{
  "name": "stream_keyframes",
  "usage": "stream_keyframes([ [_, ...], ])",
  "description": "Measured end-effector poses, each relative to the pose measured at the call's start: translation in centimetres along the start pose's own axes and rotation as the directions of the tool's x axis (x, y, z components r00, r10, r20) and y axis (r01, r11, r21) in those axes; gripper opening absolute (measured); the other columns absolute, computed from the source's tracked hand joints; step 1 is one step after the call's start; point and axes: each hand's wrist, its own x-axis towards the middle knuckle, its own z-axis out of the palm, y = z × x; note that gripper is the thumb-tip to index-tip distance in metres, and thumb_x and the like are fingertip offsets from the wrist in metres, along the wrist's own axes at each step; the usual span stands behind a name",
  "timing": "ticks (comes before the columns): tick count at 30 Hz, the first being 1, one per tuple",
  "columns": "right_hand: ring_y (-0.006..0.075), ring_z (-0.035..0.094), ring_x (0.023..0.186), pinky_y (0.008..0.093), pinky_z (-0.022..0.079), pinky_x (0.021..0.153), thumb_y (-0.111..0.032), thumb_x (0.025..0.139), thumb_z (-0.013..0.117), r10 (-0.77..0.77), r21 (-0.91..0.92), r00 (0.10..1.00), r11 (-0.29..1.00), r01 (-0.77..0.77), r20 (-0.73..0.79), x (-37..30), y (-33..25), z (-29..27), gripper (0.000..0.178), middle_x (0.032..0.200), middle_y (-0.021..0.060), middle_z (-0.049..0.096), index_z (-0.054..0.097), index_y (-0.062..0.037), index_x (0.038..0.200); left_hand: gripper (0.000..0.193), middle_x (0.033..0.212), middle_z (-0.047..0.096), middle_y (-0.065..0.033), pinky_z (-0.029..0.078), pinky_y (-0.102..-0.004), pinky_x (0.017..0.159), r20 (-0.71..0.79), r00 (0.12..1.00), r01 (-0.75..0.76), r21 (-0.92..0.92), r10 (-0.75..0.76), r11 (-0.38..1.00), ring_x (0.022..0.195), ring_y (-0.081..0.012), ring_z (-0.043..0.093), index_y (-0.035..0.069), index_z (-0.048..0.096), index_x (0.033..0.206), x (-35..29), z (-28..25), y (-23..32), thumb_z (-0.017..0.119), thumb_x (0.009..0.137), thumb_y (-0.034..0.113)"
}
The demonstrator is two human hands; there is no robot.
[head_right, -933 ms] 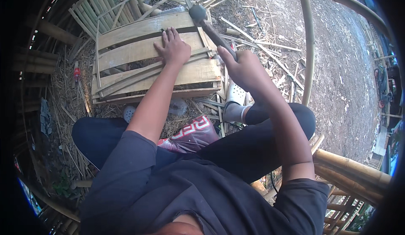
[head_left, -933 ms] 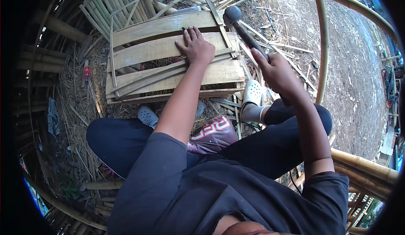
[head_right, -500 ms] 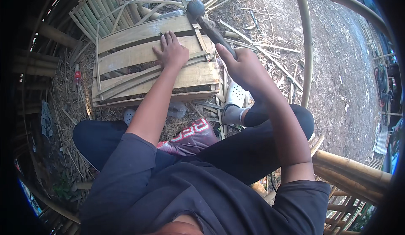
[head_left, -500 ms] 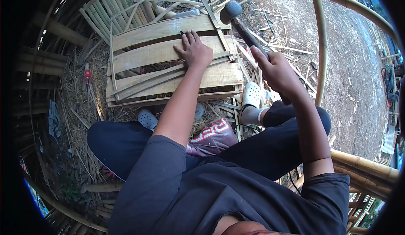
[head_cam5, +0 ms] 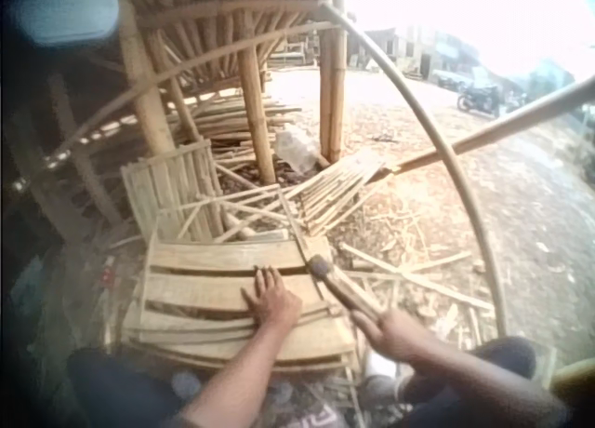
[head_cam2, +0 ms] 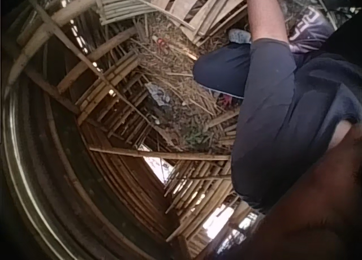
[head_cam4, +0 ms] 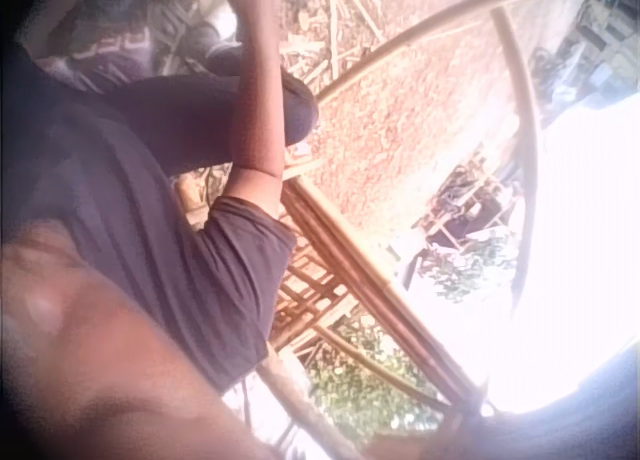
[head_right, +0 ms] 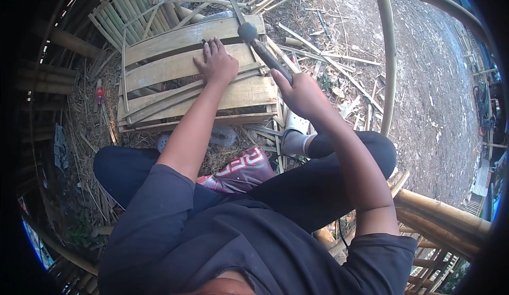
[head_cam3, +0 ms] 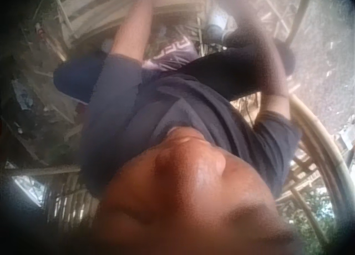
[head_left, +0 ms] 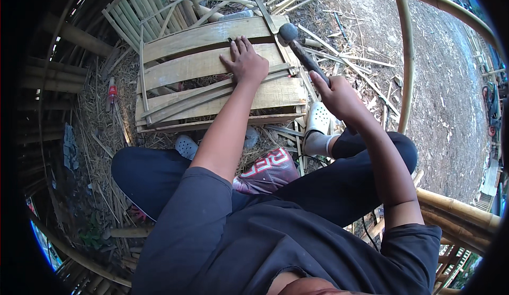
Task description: The person retrieves nails from a plastic bag, arranges bamboo strips across a wooden structure, and hammers the nails into the bamboo using a hammer.
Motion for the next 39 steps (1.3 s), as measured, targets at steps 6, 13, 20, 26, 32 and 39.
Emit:
stream_keyframes([
  [6, 0.0127, 0.048, 0.048, 0.0370, 0.040, 0.047, -0.060, 0.101, 0.053, 0.017, -0.095, 0.996, 0.995, -0.008, 0.089, 0.8, 1.2, 0.9, 0.071, 0.051, 0.0010, 0.046, 0.051, -0.0012, 0.061, 0.081, 0.170, 0.020, -0.0095, 0.005, -0.0689, 0.120, -0.048, 0.999, -0.002, -0.011, 0.001, 1.000, 0.157, -0.0255, 0.015, 0.004, 0.019, 0.162, 0.1, 1.2, -1.2, 0.049, 0.090, 0.027],
  [13, 0.0157, 0.045, 0.044, 0.0378, 0.038, 0.045, -0.060, 0.103, 0.048, 0.180, -0.037, 0.983, 0.983, -0.178, 0.044, 1.6, 2.8, 3.1, 0.072, 0.056, 0.0024, 0.050, 0.054, 0.0006, 0.065, 0.081, 0.169, 0.021, -0.0084, 0.006, -0.0692, 0.120, -0.010, 1.000, -0.014, -0.034, 0.014, 0.999, 0.157, -0.0254, 0.016, 0.004, 0.019, 0.162, 0.3, -0.1, 0.3, 0.049, 0.090, 0.027],
  [20, 0.0144, 0.046, 0.041, 0.0332, 0.037, 0.037, -0.062, 0.100, 0.052, 0.205, 0.186, 0.962, 0.953, -0.238, 0.178, 1.4, 1.8, -0.7, 0.068, 0.056, 0.0029, 0.049, 0.051, -0.0047, 0.064, 0.052, 0.161, 0.037, -0.0133, 0.009, -0.0693, 0.120, -0.124, 0.982, -0.166, -0.195, 0.144, 0.967, 0.153, -0.0307, 0.027, 0.016, 0.054, 0.147, -0.4, -0.4, -1.0, 0.051, 0.098, 0.031],
  [26, 0.0129, 0.044, 0.040, 0.0338, 0.036, 0.038, -0.060, 0.100, 0.053, 0.172, 0.296, 0.985, 0.942, -0.157, -0.024, 2.7, 2.8, -3.6, 0.066, 0.056, 0.0018, 0.050, 0.051, -0.0058, 0.063, 0.041, 0.118, 0.064, -0.0046, 0.043, -0.0484, 0.100, -0.037, 0.851, -0.520, -0.200, 0.524, 0.830, 0.120, -0.0237, 0.058, 0.014, 0.072, 0.114, -6.0, -3.9, -0.4, 0.076, 0.083, 0.040],
  [32, 0.0130, 0.046, 0.043, 0.0346, 0.036, 0.040, -0.058, 0.100, 0.054, 0.106, 0.385, 0.993, 0.919, -0.082, -0.042, 2.3, 2.0, -4.2, 0.064, 0.057, 0.0022, 0.050, 0.052, -0.0058, 0.063, 0.040, 0.110, 0.072, -0.0110, 0.054, -0.0440, 0.090, 0.053, 0.849, -0.505, -0.213, 0.526, 0.837, 0.103, -0.0326, 0.069, 0.010, 0.073, 0.111, -5.4, -4.3, -1.4, 0.077, 0.084, 0.039],
  [39, 0.0158, 0.047, 0.043, 0.0371, 0.038, 0.041, -0.057, 0.100, 0.054, 0.084, 0.324, 0.996, 0.943, -0.080, 0.000, 3.0, 2.5, -4.1, 0.065, 0.056, 0.0042, 0.050, 0.051, -0.0039, 0.062, 0.024, 0.113, 0.072, -0.0136, 0.053, -0.0458, 0.091, -0.006, 0.860, -0.485, -0.315, 0.509, 0.816, 0.104, -0.0357, 0.068, 0.007, 0.073, 0.112, -5.0, -4.7, -1.8, 0.069, 0.092, 0.021],
])
